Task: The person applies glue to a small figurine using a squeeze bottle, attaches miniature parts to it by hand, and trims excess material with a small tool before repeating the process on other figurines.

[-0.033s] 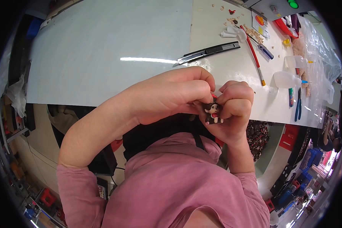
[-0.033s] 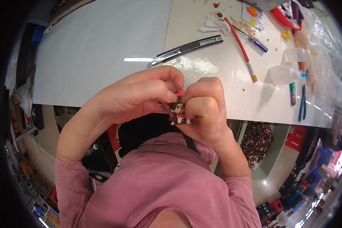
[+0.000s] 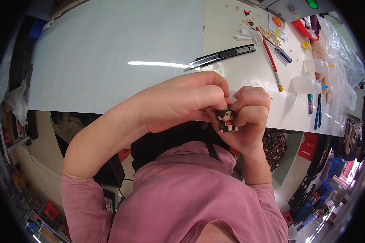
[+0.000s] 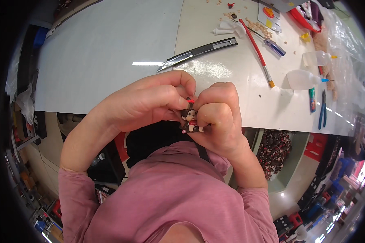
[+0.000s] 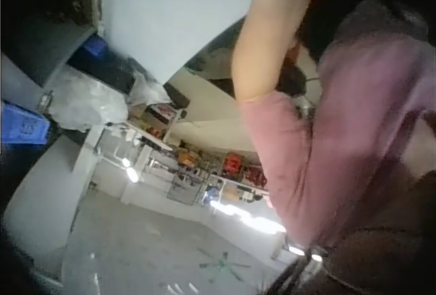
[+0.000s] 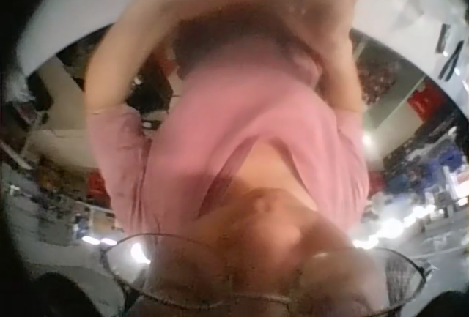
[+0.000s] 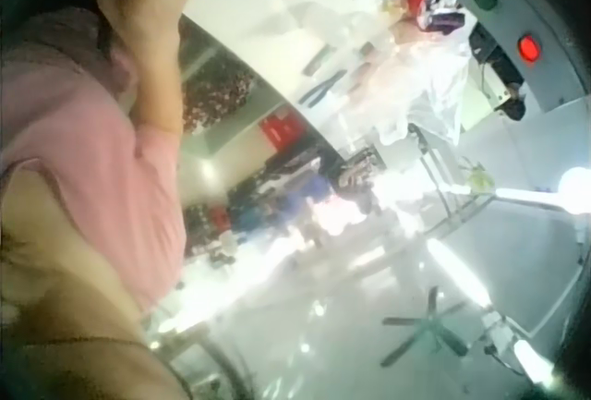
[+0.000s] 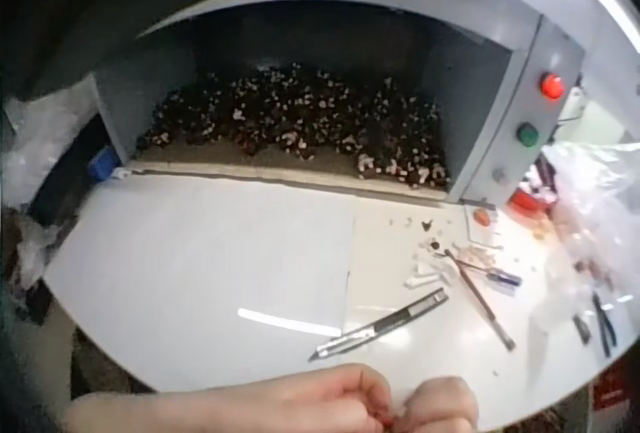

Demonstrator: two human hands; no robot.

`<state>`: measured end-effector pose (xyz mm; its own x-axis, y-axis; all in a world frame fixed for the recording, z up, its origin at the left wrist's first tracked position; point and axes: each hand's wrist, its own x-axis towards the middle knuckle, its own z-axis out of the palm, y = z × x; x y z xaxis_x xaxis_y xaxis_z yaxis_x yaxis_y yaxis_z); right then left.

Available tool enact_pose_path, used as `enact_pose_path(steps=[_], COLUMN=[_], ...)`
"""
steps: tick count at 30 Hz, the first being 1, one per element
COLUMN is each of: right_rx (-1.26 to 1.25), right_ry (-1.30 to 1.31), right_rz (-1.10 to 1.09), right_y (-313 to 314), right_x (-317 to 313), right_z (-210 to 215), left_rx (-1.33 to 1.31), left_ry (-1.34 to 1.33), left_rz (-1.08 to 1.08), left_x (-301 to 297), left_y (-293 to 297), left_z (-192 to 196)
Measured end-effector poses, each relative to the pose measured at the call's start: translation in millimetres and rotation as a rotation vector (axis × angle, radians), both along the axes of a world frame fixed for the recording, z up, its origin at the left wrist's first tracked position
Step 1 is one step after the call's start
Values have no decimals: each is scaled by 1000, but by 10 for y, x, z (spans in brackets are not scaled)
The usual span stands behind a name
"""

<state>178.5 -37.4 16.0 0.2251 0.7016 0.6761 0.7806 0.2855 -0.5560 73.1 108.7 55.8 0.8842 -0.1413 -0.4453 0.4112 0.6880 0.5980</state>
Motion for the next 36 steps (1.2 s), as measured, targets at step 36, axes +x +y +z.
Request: enact_pose_path(steps=[36], right_rx=[8], right_ry=[-13], right_rz=[-7], right_y=[-3], right_x=[9], right_z=[-11], left_rx=[-13], left_ry=[-27], left_rz=[-48], left_x=[27], left_y=[6], left_z=[-31])
